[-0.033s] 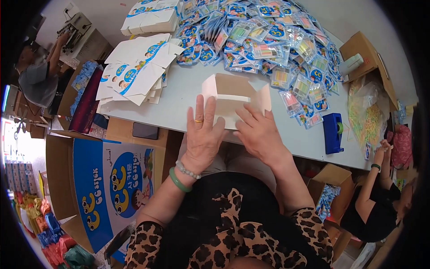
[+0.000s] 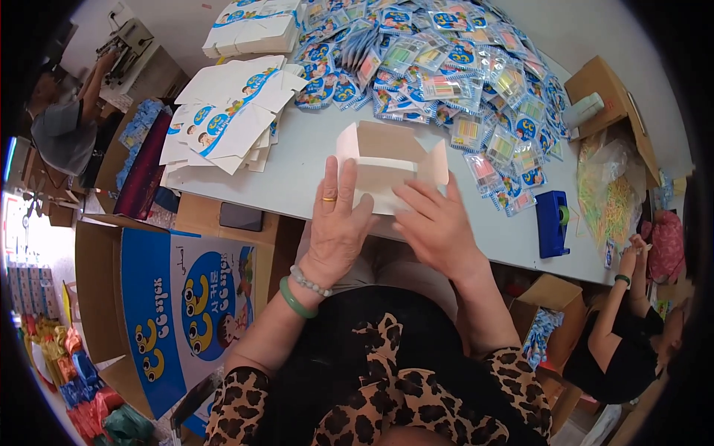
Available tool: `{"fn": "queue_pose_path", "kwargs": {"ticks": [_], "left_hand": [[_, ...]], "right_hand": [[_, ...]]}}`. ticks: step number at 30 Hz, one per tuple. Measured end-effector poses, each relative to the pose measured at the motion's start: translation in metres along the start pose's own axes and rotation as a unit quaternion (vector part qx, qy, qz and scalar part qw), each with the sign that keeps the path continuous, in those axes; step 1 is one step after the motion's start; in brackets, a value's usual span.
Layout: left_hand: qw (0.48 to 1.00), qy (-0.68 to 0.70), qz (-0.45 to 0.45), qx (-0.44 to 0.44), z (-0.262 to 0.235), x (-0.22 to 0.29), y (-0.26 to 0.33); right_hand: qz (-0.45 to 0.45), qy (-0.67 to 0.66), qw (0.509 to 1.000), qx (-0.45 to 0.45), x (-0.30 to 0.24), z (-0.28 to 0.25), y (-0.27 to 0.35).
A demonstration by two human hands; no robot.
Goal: Packing individual product packets into smaller display boxes and then placing those boxes into a larger cardboard carton.
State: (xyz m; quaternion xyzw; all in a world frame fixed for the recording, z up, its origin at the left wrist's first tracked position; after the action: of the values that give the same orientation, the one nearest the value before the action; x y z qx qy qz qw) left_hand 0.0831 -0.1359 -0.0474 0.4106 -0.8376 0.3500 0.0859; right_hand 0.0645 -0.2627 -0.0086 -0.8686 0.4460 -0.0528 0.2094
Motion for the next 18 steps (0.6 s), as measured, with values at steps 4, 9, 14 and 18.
{"fn": "queue_pose_path", "kwargs": {"ticks": [4, 9, 14, 18], "left_hand": [[0.996, 0.084, -0.022, -0.004, -0.009, 0.005, -0.01], [0.996, 0.068, -0.013, -0.058, -0.003, 0.02, 0.0], [0.99, 0.135, 0.004, -0.026, -0.016, 0.018, 0.004], [0.877, 0.397, -0.179, 0.2, -0.048, -0.026, 0.016]], "right_hand": [[0.068, -0.124, 0.96, 0.242, 0.021, -0.055, 0.048], [0.435, -0.396, 0.79, 0.176, 0.082, 0.028, 0.037], [0.421, -0.339, 0.84, 0.046, 0.081, 0.081, 0.04], [0.437, -0.277, 0.856, -0.001, 0.084, 0.076, 0.033]]}}
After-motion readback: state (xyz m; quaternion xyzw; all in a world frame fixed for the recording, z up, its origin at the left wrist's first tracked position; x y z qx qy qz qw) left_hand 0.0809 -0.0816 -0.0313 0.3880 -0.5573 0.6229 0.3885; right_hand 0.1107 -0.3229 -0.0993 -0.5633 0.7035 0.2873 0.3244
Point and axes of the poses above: each hand's wrist, its own y-axis away from the middle knuckle, its own z-axis out of the palm, x = y × z, the point moved 8 cm from there along -y, towards the middle knuckle, and after that the axes turned 9 degrees about y, right-handed, at the moved point
